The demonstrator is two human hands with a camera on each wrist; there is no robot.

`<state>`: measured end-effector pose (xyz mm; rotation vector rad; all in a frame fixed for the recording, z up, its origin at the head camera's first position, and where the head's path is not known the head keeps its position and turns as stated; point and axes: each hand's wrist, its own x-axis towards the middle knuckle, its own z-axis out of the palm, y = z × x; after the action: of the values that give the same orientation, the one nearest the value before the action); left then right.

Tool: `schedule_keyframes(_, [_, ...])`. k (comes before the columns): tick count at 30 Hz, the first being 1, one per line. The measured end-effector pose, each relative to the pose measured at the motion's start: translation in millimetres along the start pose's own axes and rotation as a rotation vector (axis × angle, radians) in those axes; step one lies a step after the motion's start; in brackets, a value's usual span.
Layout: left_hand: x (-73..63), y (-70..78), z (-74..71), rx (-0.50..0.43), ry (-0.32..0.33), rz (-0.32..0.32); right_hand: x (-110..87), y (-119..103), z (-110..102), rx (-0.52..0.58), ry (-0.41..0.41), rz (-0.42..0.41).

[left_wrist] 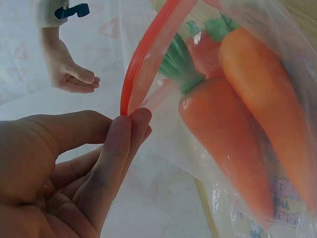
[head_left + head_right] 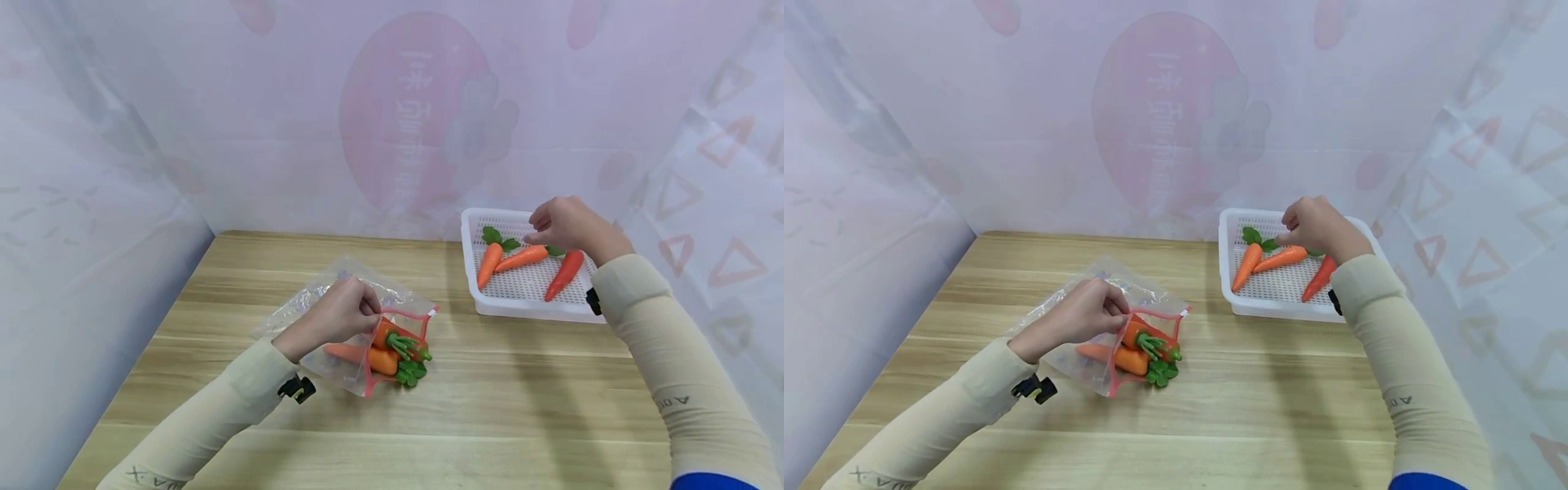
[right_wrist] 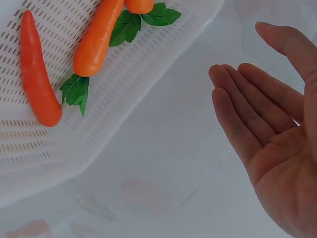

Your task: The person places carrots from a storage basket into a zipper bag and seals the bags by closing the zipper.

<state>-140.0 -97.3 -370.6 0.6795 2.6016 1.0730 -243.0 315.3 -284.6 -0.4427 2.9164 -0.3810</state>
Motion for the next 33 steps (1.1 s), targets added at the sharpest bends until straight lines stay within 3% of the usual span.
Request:
schedule_keyframes(10, [-1.7, 0.5, -0.3, 0.022, 0.009, -0.001, 37.2, 3, 0, 0.083, -0.047, 0.121])
schedule_keyframes(21, [-5.1, 2.3, 0.3, 0.039, 0.017, -0.019, 69.7, 11, 22, 0.162, -0.172, 0.296])
schedule_keyframes(28, [-5.0, 3.8, 2.6, 0.029, 0.019, -0.029, 81.3, 17, 43, 0.350, -0.238, 0.506])
schedule_keyframes(33, [-4.3, 4.5, 6.2, 0.010, 0.018, -0.049, 83.2, 19, 59, 0.517, -0.238, 0.615])
